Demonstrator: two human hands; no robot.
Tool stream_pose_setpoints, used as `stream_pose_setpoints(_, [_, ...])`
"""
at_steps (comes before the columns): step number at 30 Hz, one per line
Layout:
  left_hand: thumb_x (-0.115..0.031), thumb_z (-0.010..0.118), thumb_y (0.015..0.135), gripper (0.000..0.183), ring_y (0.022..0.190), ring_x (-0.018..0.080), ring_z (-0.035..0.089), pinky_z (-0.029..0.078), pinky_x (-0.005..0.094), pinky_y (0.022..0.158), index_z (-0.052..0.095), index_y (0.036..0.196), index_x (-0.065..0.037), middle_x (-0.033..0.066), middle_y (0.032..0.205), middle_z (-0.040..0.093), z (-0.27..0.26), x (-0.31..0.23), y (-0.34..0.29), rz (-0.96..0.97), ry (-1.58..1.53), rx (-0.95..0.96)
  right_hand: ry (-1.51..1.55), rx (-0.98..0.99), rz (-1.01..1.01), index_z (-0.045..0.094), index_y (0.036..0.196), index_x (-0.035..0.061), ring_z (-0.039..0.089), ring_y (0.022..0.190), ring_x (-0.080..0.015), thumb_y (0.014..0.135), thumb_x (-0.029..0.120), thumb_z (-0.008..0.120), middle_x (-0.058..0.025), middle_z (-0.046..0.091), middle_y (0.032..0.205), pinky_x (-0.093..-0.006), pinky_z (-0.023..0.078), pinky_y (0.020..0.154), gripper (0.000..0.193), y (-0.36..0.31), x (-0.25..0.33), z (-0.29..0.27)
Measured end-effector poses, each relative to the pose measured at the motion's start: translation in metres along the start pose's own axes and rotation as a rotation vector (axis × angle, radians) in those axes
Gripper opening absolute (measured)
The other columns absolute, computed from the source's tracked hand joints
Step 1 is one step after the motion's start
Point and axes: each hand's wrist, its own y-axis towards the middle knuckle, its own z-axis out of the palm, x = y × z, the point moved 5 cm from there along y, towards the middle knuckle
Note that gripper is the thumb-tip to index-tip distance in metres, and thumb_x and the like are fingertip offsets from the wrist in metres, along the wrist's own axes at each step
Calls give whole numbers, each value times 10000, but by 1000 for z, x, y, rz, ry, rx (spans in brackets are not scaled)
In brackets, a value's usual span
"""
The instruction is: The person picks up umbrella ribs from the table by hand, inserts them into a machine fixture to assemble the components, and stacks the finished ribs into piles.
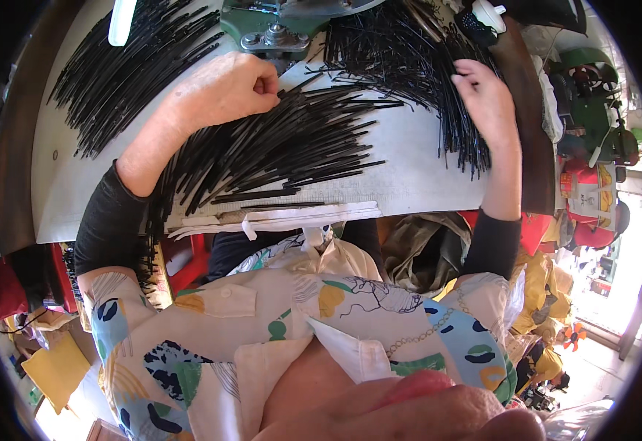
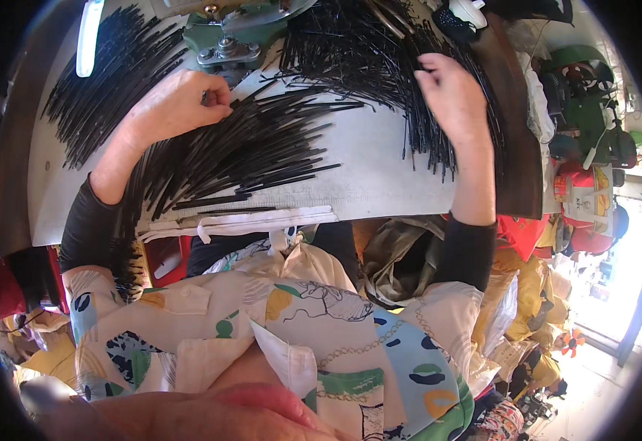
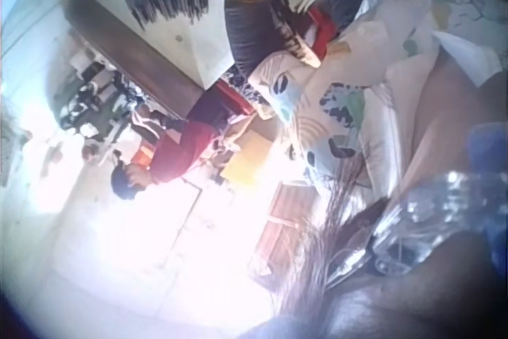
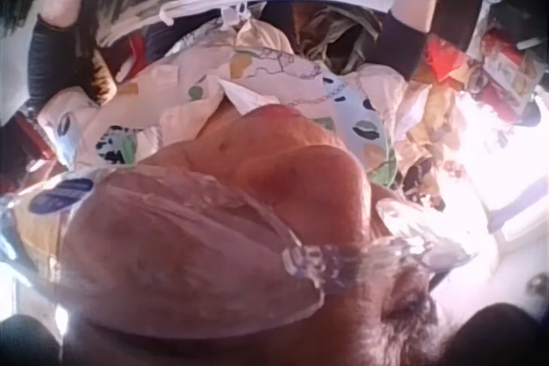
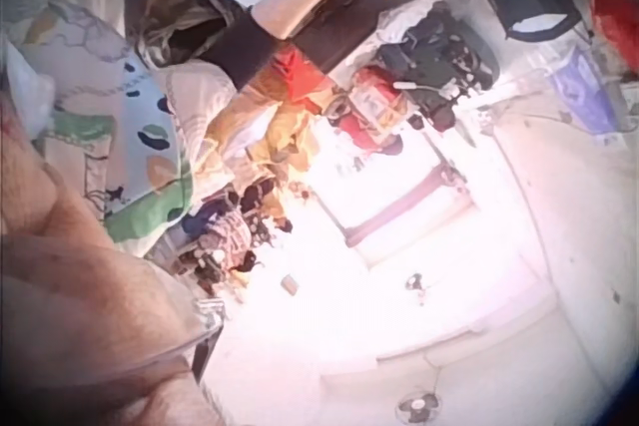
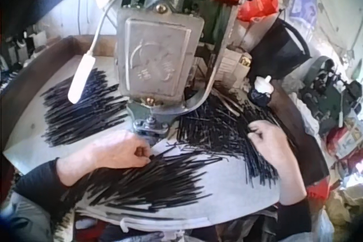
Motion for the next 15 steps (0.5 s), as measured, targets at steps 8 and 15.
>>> stream_pose_setpoints(8, [-143, 647, 727, 165, 563, 194, 559, 452, 295, 564, 640, 794, 8, 105, 654, 610, -6, 1, 1, 58, -126, -79, -360, -272, -178, 604, 914, 72, 622, 755, -309, 822, 216, 575, -102, 630, 812, -410, 495, 635, 174, 16, 42, 29])
stream_pose_setpoints(15, [-135, 669, 767, 201, 492, 53, 448, 382, 211, 464, 652, 916, -2, 14, 648, 577, -4, 15, 5, -86, -368, -39, -485, -136, -100, 610, 828, 73, 613, 736, -340, 808, 201, 565, -135, 638, 842, -417, 490, 652, 137, 36, 32, 39])
